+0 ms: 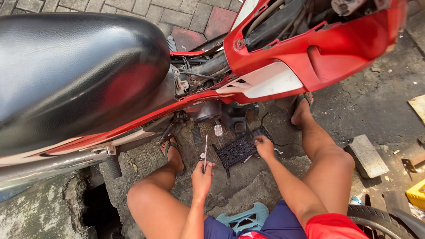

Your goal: Removing the front and side plastic fairing panels from a motorcycle using a screwdriver.

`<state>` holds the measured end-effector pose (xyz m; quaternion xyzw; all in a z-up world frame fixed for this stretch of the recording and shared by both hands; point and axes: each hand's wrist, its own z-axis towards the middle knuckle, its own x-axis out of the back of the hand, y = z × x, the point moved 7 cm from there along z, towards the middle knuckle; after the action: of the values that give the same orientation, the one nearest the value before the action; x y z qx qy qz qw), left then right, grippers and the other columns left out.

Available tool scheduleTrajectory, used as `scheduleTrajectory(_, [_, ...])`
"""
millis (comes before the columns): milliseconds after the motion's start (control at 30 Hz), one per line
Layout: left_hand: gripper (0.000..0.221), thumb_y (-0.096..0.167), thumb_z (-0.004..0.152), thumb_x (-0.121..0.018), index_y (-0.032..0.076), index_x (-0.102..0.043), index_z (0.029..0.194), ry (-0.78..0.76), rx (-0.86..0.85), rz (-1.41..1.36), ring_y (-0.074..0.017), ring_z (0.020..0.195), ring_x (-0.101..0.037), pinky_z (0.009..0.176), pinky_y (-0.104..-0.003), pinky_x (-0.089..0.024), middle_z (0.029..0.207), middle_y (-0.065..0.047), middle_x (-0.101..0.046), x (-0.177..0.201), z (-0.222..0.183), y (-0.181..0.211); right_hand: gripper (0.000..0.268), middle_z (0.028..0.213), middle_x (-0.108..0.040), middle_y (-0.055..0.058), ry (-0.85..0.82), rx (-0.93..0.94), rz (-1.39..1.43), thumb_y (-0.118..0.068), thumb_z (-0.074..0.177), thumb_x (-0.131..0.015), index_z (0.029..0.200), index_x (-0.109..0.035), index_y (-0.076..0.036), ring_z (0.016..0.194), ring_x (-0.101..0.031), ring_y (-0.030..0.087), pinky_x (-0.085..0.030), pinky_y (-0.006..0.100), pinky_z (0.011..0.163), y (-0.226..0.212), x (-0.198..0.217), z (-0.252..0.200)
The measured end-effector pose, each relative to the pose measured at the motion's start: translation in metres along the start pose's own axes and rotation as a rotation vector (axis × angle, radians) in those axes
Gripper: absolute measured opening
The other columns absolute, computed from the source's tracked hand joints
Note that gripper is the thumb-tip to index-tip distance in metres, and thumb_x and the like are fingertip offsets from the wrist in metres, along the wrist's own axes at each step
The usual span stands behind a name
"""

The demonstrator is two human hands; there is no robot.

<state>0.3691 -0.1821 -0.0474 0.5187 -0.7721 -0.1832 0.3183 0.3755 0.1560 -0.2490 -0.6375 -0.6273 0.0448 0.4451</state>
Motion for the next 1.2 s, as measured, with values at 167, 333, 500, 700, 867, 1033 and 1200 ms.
scheduleTrajectory(167, [0.034,0.027,0.103,-0.055,0.004,-0.069,0.082,0.041,-0.112,-0.229,-0.0167,0.060,-0.064,0.060,-0.029,-0.046,0.077,-0.011,-0.076,-0.010,0.005,-0.007,0.024,0.106,-0.077,0.018,-0.021,0.103,0.141,-0.011,0.095,-0.064,0.115,-0.076,-0.008,0.087,-0.077,0.025,-0.062,0.037,0.078,-0.021,-0.014,-0.048])
scheduleTrajectory(333, [0.044,0.030,0.104,-0.054,0.007,-0.055,0.067,0.003,-0.136,-0.404,-0.0150,0.038,-0.041,0.043,-0.026,-0.033,0.054,-0.009,-0.054,-0.022,0.010,-0.008,0.027,0.105,-0.074,0.028,-0.235,0.239,0.340,-0.009,0.095,-0.066,0.119,-0.073,0.002,0.088,-0.076,0.030,-0.064,0.036,0.078,-0.084,-0.029,-0.142])
scheduleTrajectory(500, [0.018,0.017,0.108,-0.048,0.004,-0.053,0.098,-0.168,-0.116,-0.688,-0.0193,0.067,-0.068,0.056,-0.026,-0.052,0.084,-0.011,-0.066,-0.052,0.056,-0.047,0.050,0.120,-0.070,0.025,-0.406,0.331,0.275,-0.020,0.092,-0.076,0.137,-0.063,-0.004,0.097,-0.075,0.030,-0.063,0.039,0.082,-0.057,-0.060,-0.202])
scheduleTrajectory(700, [0.016,0.007,0.106,-0.046,-0.002,-0.056,0.116,-0.335,-0.163,-0.740,-0.0291,0.109,-0.070,0.099,-0.043,-0.058,0.118,-0.020,-0.066,-0.073,0.042,-0.047,0.059,0.117,-0.071,0.019,-0.491,0.334,0.150,-0.024,0.091,-0.074,0.145,-0.055,-0.008,0.087,-0.072,0.025,-0.062,0.036,0.079,-0.034,-0.049,-0.245])
scheduleTrajectory(867, [0.021,0.018,0.096,-0.071,0.006,-0.076,0.113,-0.457,-0.291,-0.362,-0.0238,0.116,-0.067,0.101,-0.041,-0.055,0.133,-0.012,-0.069,-0.077,0.003,-0.033,0.045,0.074,-0.067,0.012,-0.493,0.194,0.304,-0.022,0.096,-0.067,0.136,-0.057,-0.002,0.052,-0.066,0.019,-0.059,0.030,0.050,-0.011,-0.030,-0.248])
scheduleTrajectory(1033, [0.015,0.013,0.090,-0.077,0.006,-0.081,0.103,-0.559,-0.338,-0.282,-0.0130,0.095,-0.068,0.089,-0.027,-0.059,0.109,-0.006,-0.077,-0.077,-0.032,-0.020,0.038,0.065,-0.059,0.011,-0.429,0.090,0.390,-0.029,0.100,-0.063,0.121,-0.066,0.003,0.042,-0.055,0.017,-0.048,0.029,0.038,0.005,-0.017,-0.250])
scheduleTrajectory(1200, [0.015,0.011,0.089,-0.079,0.000,-0.080,0.099,-0.483,-0.328,-0.347,-0.0203,0.085,-0.075,0.081,-0.033,-0.064,0.100,-0.015,-0.078,-0.083,-0.003,-0.042,0.034,0.070,-0.071,0.011,-0.386,0.197,0.103,-0.038,0.094,-0.069,0.107,-0.076,-0.008,0.056,-0.067,0.021,-0.054,0.033,0.052,0.010,-0.024,-0.225])
